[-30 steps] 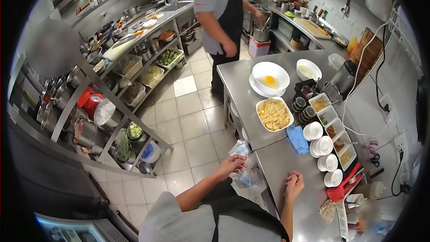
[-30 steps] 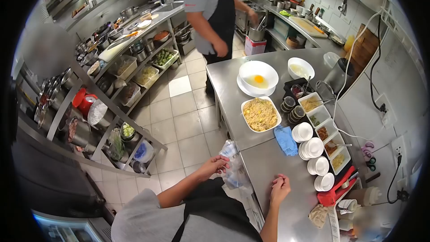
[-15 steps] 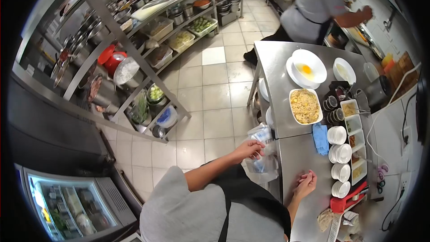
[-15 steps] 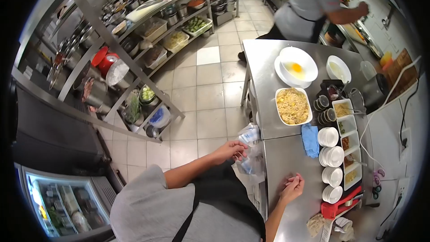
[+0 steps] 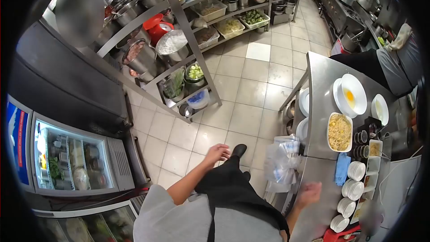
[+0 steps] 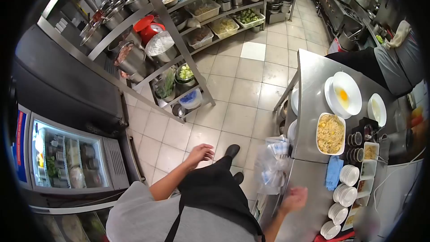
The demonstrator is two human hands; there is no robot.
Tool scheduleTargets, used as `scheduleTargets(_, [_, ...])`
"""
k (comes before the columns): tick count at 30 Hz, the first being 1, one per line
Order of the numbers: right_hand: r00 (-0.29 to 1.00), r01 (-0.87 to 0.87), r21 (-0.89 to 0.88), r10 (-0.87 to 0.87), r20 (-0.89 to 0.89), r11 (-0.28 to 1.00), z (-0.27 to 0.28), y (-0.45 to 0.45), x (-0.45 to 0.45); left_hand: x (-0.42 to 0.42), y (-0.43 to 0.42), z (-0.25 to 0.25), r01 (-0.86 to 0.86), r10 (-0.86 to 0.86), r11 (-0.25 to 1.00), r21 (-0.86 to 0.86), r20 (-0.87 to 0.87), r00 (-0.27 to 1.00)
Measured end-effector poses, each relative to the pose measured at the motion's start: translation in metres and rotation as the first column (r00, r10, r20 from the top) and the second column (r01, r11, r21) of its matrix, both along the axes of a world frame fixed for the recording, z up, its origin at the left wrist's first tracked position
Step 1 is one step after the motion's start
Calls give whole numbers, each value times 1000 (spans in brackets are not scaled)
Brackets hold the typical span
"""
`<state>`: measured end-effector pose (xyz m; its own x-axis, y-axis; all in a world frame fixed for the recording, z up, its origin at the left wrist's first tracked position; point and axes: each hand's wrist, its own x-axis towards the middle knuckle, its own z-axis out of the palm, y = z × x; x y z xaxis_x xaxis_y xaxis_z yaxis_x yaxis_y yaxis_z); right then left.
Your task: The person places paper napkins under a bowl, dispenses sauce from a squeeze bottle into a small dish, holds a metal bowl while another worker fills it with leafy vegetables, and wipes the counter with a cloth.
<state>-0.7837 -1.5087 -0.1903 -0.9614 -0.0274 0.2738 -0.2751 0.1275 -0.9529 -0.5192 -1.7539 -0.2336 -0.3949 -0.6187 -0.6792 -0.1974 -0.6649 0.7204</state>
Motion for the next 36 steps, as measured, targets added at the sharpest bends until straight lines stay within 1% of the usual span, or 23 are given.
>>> scheduleTargets(1, [975, -224, 79, 222, 25, 971, -4, -18, -6, 4, -13, 0, -74, 74, 997, -16, 0, 997])
scheduleTargets(2, [901, -434, 147, 429, 66, 889, -5, -41, -12, 6, -25, 1, -133, 133, 991, -30, -14, 991])
scheduleTargets(4, [772, -541, 3, 494, 401, 841, -3, -110, -19, 4, -51, 0, -235, 233, 970, -59, -46, 971])
scheduleTargets(5, [717, -616, -45, 584, 381, 786, 1, -151, -24, -2, -67, 2, -259, 255, 964, -68, -59, 965])
scheduleTargets(6, [724, -643, -45, 626, 291, 765, -4, -191, -28, -6, -80, 4, -280, 275, 957, -76, -67, 959])
scheduleTargets(8, [698, -713, 205, 708, 110, 671, 8, -269, -40, -13, -108, -2, -316, 307, 946, -79, -101, 946])
scheduleTargets(10, [632, -765, 167, 775, 9, 622, 27, -350, -47, -24, -140, -12, -289, 278, 950, -119, -97, 956])
scheduleTargets(11, [595, -789, 148, 802, -57, 596, 35, -392, -52, -24, -159, -36, -231, 206, 960, -158, -158, 966])
scheduleTargets(12, [580, -797, 164, 812, -67, 582, 38, -431, -55, -31, -178, -42, -160, 140, 974, -162, -131, 981])
scheduleTargets(13, [563, -804, 179, 823, -79, 567, 39, -474, -60, -37, -197, -61, -123, 99, 983, -135, -172, 980])
scheduleTargets(14, [540, -815, 200, 838, -76, 544, 38, -514, -61, -55, -211, -44, -141, 129, 988, -56, -186, 974])
scheduleTargets(15, [502, -836, 207, 861, -83, 508, 36, -553, -60, -72, -227, -29, -62, 60, 997, -36, -57, 997])
scheduleTargets(17, [411, -879, 229, 908, -83, 419, 35, -635, -57, -93, -267, -14, 111, -123, 981, -161, -67, 990])
scheduleTargets(19, [336, -885, 299, 935, -114, 355, 35, -712, -45, -107, -306, 1, 277, -299, 919, -280, -37, 954])
scheduleTargets(22, [223, -881, 378, 954, -201, 285, 51, -820, -27, -132, -361, 25, 243, -264, 890, -387, 0, 965])
scheduleTargets(23, [210, -869, 413, 960, -187, 271, 53, -861, -18, -136, -380, 32, 235, -243, 895, -378, 28, 970])
scheduleTargets(25, [160, -853, 459, 961, -224, 249, 58, -943, -1, -136, -413, 30, 119, -162, 899, -422, -69, 984])
scheduleTargets(29, [96, -863, 479, 982, -162, 164, 74, -1101, 49, -138, -469, 37, -127, 106, 958, -259, -96, 990])
scheduleTargets(31, [47, -878, 466, 989, -139, 108, 78, -1175, 84, -137, -494, 16, -243, 234, 955, -170, -70, 970])
scheduleTargets(32, [24, -876, 474, 991, -132, 85, 83, -1217, 101, -140, -511, 7, -323, 307, 936, -143, -122, 944])
scheduleTargets(33, [1, -879, 473, 995, -103, 50, 81, -1246, 123, -142, -522, 1, -352, 359, 925, -145, 30, 933])
scheduleTargets(34, [-8, -882, 464, 981, -196, 86, 85, -1272, 141, -142, -540, 1, -402, 411, 904, -143, 38, 911])
scheduleTargets(36, [-43, -883, 467, 982, -187, 50, 81, -1331, 182, -145, -557, -5, -484, 496, 864, -140, 69, 866])
